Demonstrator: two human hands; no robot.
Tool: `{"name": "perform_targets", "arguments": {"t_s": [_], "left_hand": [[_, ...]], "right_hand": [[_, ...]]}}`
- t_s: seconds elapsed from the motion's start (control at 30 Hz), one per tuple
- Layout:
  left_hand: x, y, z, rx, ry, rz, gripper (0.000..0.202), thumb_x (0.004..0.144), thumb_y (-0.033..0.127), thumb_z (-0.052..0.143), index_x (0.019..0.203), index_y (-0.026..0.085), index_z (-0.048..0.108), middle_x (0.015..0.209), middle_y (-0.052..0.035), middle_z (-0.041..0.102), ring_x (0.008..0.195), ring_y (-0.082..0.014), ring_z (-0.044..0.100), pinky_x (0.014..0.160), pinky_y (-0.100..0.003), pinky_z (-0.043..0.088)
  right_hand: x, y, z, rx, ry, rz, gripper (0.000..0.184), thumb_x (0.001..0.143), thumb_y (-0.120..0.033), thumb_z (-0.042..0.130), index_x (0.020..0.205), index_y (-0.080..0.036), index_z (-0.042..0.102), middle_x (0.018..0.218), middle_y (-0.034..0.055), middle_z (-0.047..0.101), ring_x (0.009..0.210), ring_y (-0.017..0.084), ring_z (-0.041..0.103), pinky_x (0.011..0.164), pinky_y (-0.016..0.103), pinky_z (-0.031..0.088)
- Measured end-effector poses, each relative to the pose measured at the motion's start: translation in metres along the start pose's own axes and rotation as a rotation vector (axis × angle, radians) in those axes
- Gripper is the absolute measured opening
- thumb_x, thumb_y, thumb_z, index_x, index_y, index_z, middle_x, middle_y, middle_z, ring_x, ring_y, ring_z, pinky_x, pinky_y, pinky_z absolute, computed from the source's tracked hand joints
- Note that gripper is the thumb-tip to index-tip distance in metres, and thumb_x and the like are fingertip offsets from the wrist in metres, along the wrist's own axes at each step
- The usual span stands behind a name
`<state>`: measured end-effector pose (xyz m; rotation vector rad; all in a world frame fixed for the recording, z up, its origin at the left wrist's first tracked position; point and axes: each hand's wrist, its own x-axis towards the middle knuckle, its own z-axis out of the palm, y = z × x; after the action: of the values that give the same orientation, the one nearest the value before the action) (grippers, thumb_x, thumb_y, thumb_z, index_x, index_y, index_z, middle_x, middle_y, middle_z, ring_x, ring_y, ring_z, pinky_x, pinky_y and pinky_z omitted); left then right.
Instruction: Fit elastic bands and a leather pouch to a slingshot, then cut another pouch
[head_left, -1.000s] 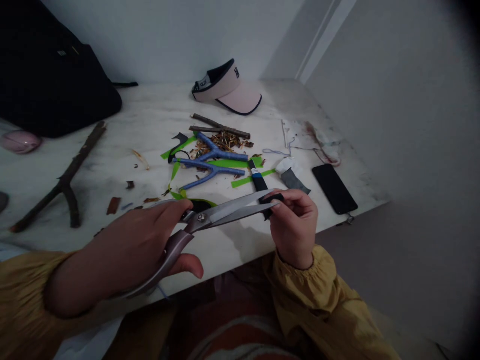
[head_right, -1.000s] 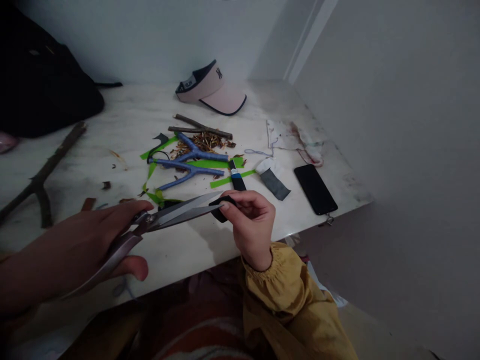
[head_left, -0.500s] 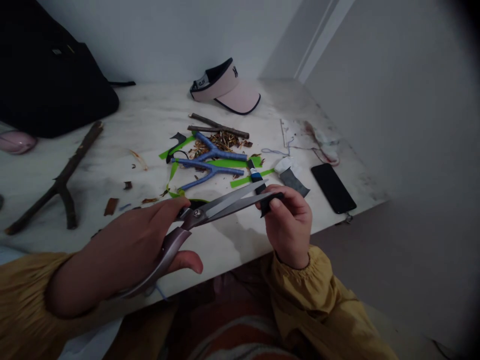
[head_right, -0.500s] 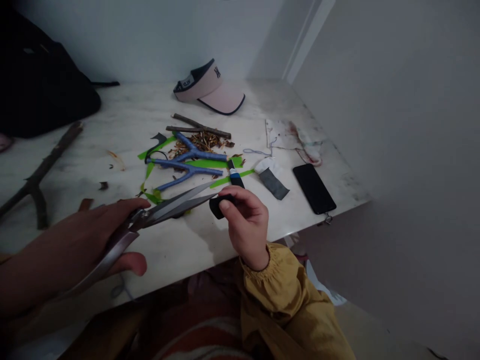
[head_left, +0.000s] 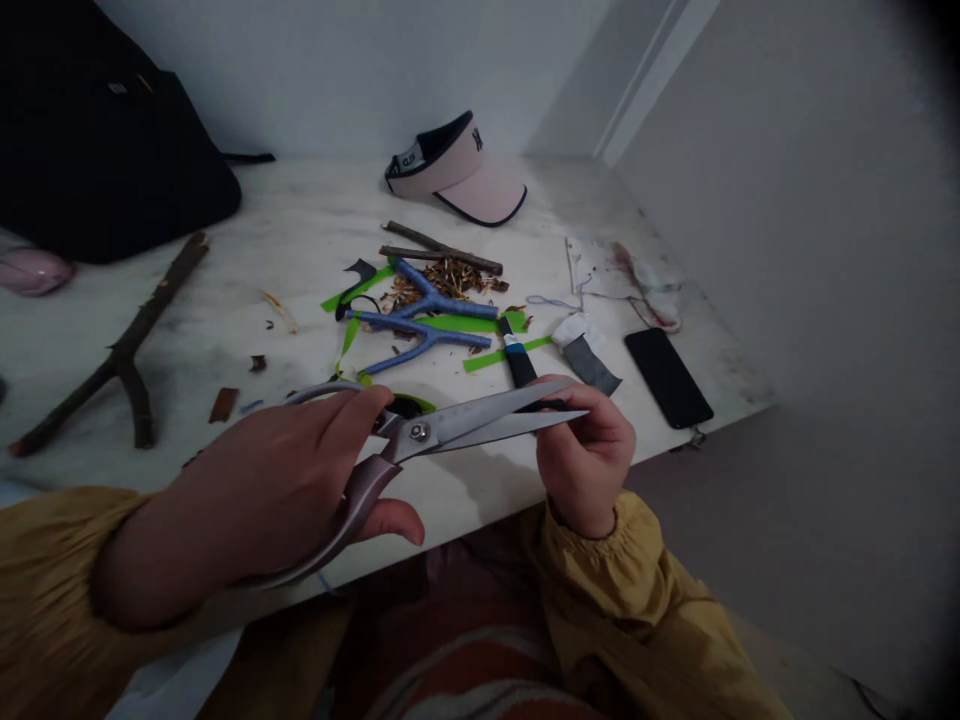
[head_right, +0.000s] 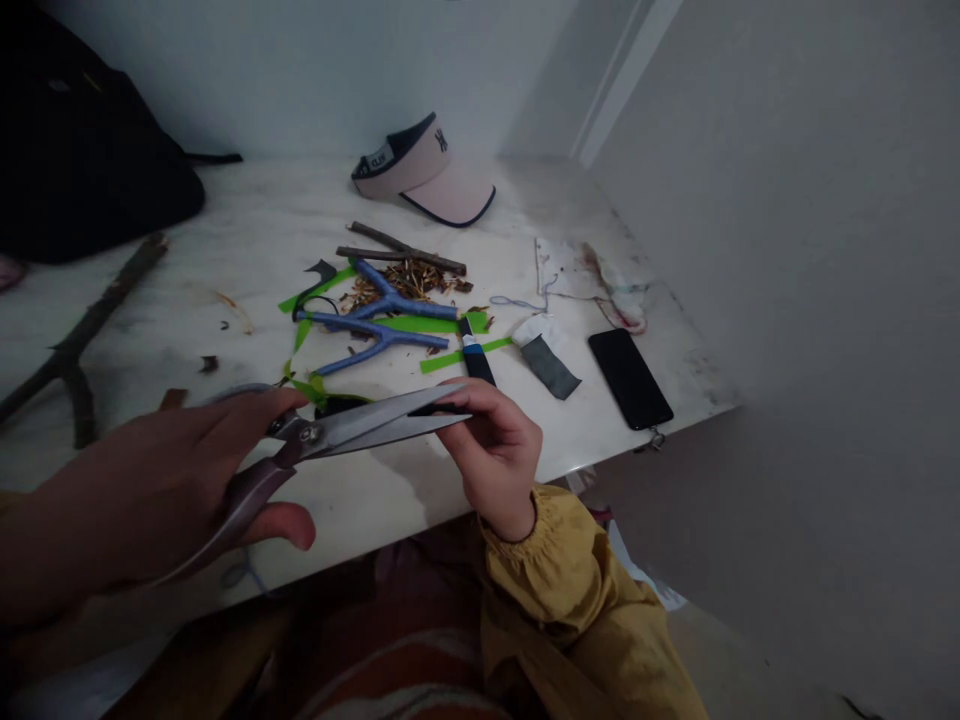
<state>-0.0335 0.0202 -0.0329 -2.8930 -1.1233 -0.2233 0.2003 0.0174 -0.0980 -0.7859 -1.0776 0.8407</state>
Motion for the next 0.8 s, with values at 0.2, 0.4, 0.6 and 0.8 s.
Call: {"name": "perform_targets", "arguments": {"t_s": [0.2, 0.4, 0.6, 0.8], "left_hand": [[0.0015, 0.0003, -0.0016, 0.01, -0.022, -0.038, 0.069, 0.084, 0.072, 0.034, 0.12, 0.013, 0.043, 0.091, -0.0174, 0.067, 0.071, -0.0285, 0.067, 0.055, -0.037, 0.048], [0.0019, 0.0004, -0.0025, -0.01, -0.036, -0.064, 0.066, 0.081, 0.076, 0.032, 0.111, 0.018, 0.046, 0.086, -0.0134, 0.067, 0.067, -0.0287, 0.066, 0.053, -0.037, 0.046], [0.0034, 0.0011, -0.0035, -0.025, -0.068, -0.107, 0.069, 0.081, 0.077, 0.032, 0.112, 0.017, 0.046, 0.086, -0.0122, 0.068, 0.07, -0.0285, 0.066, 0.055, -0.036, 0.046], [0.006, 0.0005, -0.0036, -0.046, -0.105, -0.124, 0.068, 0.077, 0.081, 0.03, 0.1, 0.02, 0.052, 0.082, -0.0124, 0.067, 0.064, -0.027, 0.063, 0.051, -0.035, 0.043]], "right_hand": [[-0.0002, -0.002, -0.0004, 0.011, 0.005, 0.038, 0.014, 0.077, -0.017, 0.07, 0.086, -0.027, 0.07, 0.079, -0.0014, 0.071, 0.068, 0.011, 0.066, 0.058, 0.021, 0.055], [-0.0026, -0.0024, -0.0018, -0.045, 0.046, 0.07, 0.014, 0.073, -0.019, 0.074, 0.083, -0.027, 0.071, 0.076, -0.0017, 0.071, 0.067, 0.012, 0.066, 0.058, 0.023, 0.057], [-0.0041, -0.0033, -0.0007, -0.055, 0.065, 0.07, 0.017, 0.073, -0.016, 0.073, 0.084, -0.028, 0.071, 0.078, -0.0022, 0.072, 0.069, 0.012, 0.067, 0.059, 0.023, 0.057], [-0.0058, -0.0027, -0.0007, -0.037, 0.078, 0.113, 0.014, 0.071, -0.019, 0.075, 0.082, -0.027, 0.071, 0.075, -0.0025, 0.072, 0.064, 0.011, 0.066, 0.055, 0.023, 0.057]]}}
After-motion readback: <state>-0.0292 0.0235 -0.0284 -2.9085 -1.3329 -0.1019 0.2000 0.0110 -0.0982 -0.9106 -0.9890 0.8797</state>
